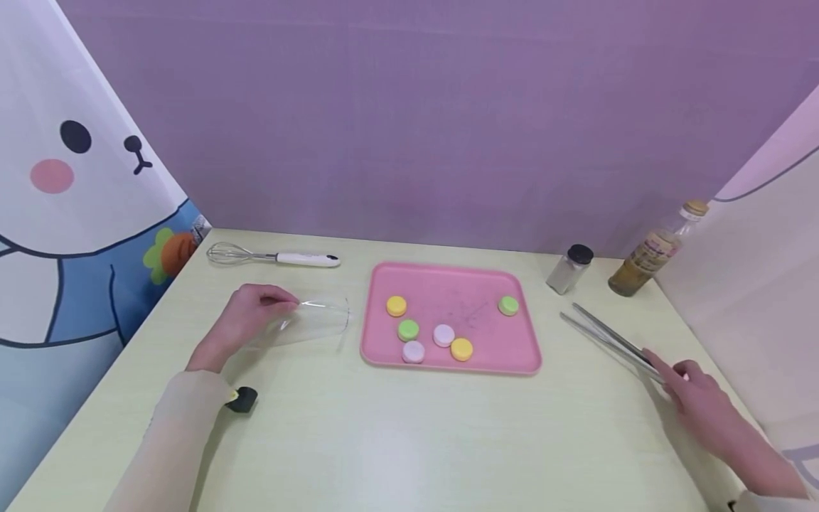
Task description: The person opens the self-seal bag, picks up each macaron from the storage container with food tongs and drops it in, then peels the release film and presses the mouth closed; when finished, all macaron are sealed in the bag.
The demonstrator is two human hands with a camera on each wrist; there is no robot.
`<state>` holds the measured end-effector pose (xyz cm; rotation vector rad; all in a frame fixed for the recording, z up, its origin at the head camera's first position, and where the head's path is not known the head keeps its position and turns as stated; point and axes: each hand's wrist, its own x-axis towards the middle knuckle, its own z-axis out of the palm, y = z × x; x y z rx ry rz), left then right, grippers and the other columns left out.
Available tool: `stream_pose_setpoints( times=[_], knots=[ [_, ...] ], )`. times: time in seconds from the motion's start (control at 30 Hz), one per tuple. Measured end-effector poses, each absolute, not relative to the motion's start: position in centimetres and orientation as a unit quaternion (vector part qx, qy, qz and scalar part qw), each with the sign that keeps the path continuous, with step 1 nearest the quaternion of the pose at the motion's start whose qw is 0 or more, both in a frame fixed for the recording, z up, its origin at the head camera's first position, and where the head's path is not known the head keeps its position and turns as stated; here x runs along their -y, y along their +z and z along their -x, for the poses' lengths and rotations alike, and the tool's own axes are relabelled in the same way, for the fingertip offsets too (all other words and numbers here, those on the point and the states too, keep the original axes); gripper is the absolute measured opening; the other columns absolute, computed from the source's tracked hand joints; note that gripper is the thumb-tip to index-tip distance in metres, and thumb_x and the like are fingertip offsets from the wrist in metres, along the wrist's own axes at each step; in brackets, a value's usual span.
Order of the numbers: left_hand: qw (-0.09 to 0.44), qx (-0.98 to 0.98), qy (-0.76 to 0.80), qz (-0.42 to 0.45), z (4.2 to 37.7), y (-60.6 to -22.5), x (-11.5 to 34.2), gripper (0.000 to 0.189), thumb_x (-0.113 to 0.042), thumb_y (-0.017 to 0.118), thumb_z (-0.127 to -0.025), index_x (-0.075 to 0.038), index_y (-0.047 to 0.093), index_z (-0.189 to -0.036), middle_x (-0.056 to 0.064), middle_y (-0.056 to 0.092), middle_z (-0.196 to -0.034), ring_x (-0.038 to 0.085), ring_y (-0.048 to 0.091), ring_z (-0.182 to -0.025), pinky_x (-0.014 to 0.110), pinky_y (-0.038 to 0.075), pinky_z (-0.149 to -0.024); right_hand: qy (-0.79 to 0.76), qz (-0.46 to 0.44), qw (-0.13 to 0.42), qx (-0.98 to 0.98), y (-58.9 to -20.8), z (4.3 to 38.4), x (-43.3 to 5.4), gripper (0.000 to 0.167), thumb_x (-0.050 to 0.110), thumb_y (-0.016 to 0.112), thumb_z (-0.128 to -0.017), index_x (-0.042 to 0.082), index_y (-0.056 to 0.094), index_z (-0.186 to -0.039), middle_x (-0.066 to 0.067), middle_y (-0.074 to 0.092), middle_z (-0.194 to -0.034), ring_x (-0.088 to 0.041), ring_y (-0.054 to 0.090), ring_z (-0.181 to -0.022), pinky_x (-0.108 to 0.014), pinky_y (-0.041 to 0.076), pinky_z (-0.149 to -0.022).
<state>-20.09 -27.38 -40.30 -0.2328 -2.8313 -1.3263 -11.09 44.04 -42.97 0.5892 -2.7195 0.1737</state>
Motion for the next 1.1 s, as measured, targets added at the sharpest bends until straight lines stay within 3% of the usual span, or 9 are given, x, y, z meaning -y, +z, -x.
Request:
stream_pose_setpoints(
  times=[0.27, 0.5, 0.7, 0.93, 1.1],
  knots=[
    [-0.001, 0.903, -0.424, 0.069, 20.0, -40.2, 27.2, 0.020, -0.016, 0.069, -0.098, -0.002, 0.076, -0.111, 0.012, 0.073, -0.109, 0.027, 0.069, -0.101, 0.032, 0.052, -0.089, 0.038, -0.221, 0.189, 0.956, -42.6, 10.2, -43.4, 0.098, -0.020, 0.072, -0.073, 0.013, 0.036, -0.158, -0.020, 0.058, -0.101, -0.035, 0.055, -0.071, -0.052, 0.046, -0.055],
    [0.000, 0.904, -0.422, 0.069, 20.0, -40.3, 27.2, 0.021, -0.017, 0.069, -0.098, -0.001, 0.075, -0.111, 0.013, 0.073, -0.110, 0.027, 0.069, -0.101, 0.034, 0.052, -0.090, 0.044, -0.209, 0.179, 0.960, -42.1, 9.4, -42.3, 0.087, -0.015, 0.068, -0.081, 0.014, 0.038, -0.157, -0.015, 0.060, -0.104, -0.030, 0.055, -0.075, -0.040, 0.042, -0.052],
    [0.000, 0.903, -0.424, 0.069, 20.0, -40.3, 27.2, 0.021, -0.016, 0.070, -0.098, -0.001, 0.076, -0.111, 0.013, 0.073, -0.109, 0.027, 0.069, -0.101, 0.035, 0.053, -0.090, 0.045, -0.208, 0.177, 0.961, -41.2, 8.9, -41.2, 0.081, -0.009, 0.064, -0.087, 0.017, 0.036, -0.158, -0.009, 0.060, -0.106, -0.026, 0.055, -0.081, -0.038, 0.043, -0.053],
    [0.003, 0.902, -0.426, 0.072, 20.1, -40.4, 27.2, 0.020, -0.017, 0.071, -0.098, -0.001, 0.076, -0.109, 0.012, 0.073, -0.107, 0.025, 0.070, -0.099, 0.030, 0.053, -0.087, 0.033, -0.220, 0.194, 0.955, -40.7, 8.7, -39.6, 0.072, 0.002, 0.072, -0.089, 0.020, 0.046, -0.154, 0.005, 0.059, -0.101, -0.009, 0.046, -0.075, -0.029, 0.038, -0.051],
    [0.003, 0.903, -0.425, 0.071, 20.1, -40.5, 27.2, 0.020, -0.017, 0.071, -0.098, -0.001, 0.076, -0.109, 0.012, 0.073, -0.107, 0.026, 0.069, -0.099, 0.032, 0.053, -0.088, 0.031, -0.212, 0.210, 0.954, -40.2, 8.9, -38.5, 0.065, 0.008, 0.072, -0.091, 0.023, 0.050, -0.151, 0.010, 0.057, -0.098, -0.007, 0.043, -0.072, -0.026, 0.033, -0.047]
  ],
)
